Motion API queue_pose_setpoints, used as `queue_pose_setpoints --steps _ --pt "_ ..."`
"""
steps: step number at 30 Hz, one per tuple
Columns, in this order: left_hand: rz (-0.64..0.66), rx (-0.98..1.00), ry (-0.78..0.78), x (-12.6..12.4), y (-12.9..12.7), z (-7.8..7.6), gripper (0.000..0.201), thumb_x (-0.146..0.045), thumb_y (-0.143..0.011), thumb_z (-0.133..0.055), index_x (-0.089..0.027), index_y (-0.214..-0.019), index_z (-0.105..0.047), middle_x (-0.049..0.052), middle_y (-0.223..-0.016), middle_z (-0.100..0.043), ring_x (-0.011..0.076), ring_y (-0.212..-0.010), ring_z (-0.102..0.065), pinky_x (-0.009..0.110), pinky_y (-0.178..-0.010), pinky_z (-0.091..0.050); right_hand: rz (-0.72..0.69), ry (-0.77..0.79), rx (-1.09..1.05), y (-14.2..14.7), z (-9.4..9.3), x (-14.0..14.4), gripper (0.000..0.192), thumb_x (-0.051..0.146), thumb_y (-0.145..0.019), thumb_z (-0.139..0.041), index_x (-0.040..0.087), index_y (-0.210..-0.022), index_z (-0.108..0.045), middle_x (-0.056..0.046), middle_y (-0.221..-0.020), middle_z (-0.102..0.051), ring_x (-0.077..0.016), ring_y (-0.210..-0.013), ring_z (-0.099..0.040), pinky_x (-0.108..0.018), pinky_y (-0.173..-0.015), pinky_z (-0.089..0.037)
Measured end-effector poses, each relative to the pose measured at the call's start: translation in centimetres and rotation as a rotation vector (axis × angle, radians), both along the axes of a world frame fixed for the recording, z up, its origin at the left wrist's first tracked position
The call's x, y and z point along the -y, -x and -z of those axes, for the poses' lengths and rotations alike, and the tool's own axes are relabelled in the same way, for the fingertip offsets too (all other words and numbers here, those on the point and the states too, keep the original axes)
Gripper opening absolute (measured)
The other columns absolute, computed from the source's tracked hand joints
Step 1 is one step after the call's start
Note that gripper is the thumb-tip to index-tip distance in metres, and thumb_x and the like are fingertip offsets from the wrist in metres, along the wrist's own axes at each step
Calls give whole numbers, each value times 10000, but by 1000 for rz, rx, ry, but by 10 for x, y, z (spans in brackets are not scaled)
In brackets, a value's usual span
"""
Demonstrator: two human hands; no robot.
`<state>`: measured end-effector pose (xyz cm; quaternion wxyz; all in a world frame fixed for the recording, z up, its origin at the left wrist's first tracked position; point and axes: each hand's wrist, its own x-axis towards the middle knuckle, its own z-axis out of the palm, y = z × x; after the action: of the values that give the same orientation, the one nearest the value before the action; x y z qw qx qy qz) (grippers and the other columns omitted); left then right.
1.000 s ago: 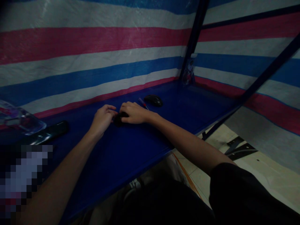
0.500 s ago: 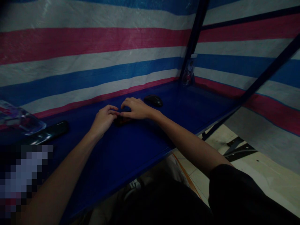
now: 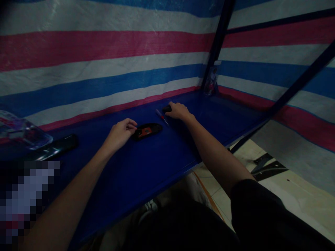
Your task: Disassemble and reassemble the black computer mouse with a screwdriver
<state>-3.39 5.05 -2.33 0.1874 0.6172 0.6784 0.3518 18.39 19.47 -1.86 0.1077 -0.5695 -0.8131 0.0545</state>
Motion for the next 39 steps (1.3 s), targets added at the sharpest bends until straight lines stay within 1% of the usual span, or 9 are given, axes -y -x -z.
queue_pose_setpoints --steps 4,7,10,14,23,27,31,36,39 --pt "-104 46 -123 1 0 -2 195 -96 -733 -509 -197 -866 -610 63 -882 -689 197 -826 -643 335 -777 -460 -169 -28 -195 6 -9 6 573 379 -789 -615 155 -1300 -483 -148 -1229 -594 -270 -1107 -577 -391 -923 -456" --pt "-191 126 -307 2 0 -5 273 -141 -728 -570 -196 -995 -582 76 -1037 -659 195 -876 -615 359 -836 -452 -554 117 -506 16 -19 23 675 328 -716 -704 150 -1317 -454 -117 -1215 -608 -239 -1070 -593 -382 -929 -465" --pt "-164 461 -353 3 -2 -8 376 -206 -704 -640 -208 -1071 -559 77 -1121 -628 191 -915 -607 333 -806 -467 -797 193 -527 28 -23 40 671 287 -667 -744 145 -1271 -491 -102 -1229 -598 -233 -1096 -579 -391 -948 -456" --pt "-99 951 -193 5 -10 -11 312 -244 -723 -641 -176 -1022 -588 75 -987 -659 160 -755 -627 282 -662 -479 -900 103 -466 37 -20 52 640 250 -676 -741 146 -1259 -498 -99 -1246 -586 -234 -1134 -563 -401 -968 -440" --pt "-121 1278 -8 14 -20 -15 348 -138 -639 -744 -156 -966 -625 25 -785 -676 129 -717 -640 226 -634 -491 -1003 49 -452 39 -22 66 616 328 -756 -727 170 -1299 -482 -119 -1263 -580 -216 -1168 -554 -390 -985 -440" --pt "-148 1260 50 17 -20 -15 384 -164 -637 -761 -164 -993 -617 14 -777 -688 120 -714 -648 221 -648 -491 -1016 102 -477 38 -24 69 592 395 -769 -716 179 -1283 -515 -116 -1234 -590 -207 -1138 -574 -362 -960 -462" --pt "-141 1028 112 18 -18 -13 417 -280 -692 -751 -196 -1066 -588 2 -776 -697 129 -705 -644 225 -626 -470 -966 101 -400 34 -28 68 558 360 -777 -711 166 -1271 -539 -115 -1245 -598 -213 -1155 -575 -352 -977 -452" --pt "-227 442 -90 21 -12 -7 229 -397 -875 -536 -216 -958 -649 -2 -775 -669 115 -658 -584 243 -612 -435 -927 136 -314 27 -32 66 561 338 -777 -695 154 -1284 -541 -124 -1274 -590 -223 -1187 -560 -372 -993 -444" --pt "-329 418 -132 19 -7 -5 254 -396 -906 -473 -220 -959 -649 11 -832 -675 122 -690 -589 238 -595 -429 -884 185 -253 26 -32 66 554 304 -769 -694 153 -1283 -550 -133 -1285 -583 -237 -1193 -557 -394 -1007 -436"
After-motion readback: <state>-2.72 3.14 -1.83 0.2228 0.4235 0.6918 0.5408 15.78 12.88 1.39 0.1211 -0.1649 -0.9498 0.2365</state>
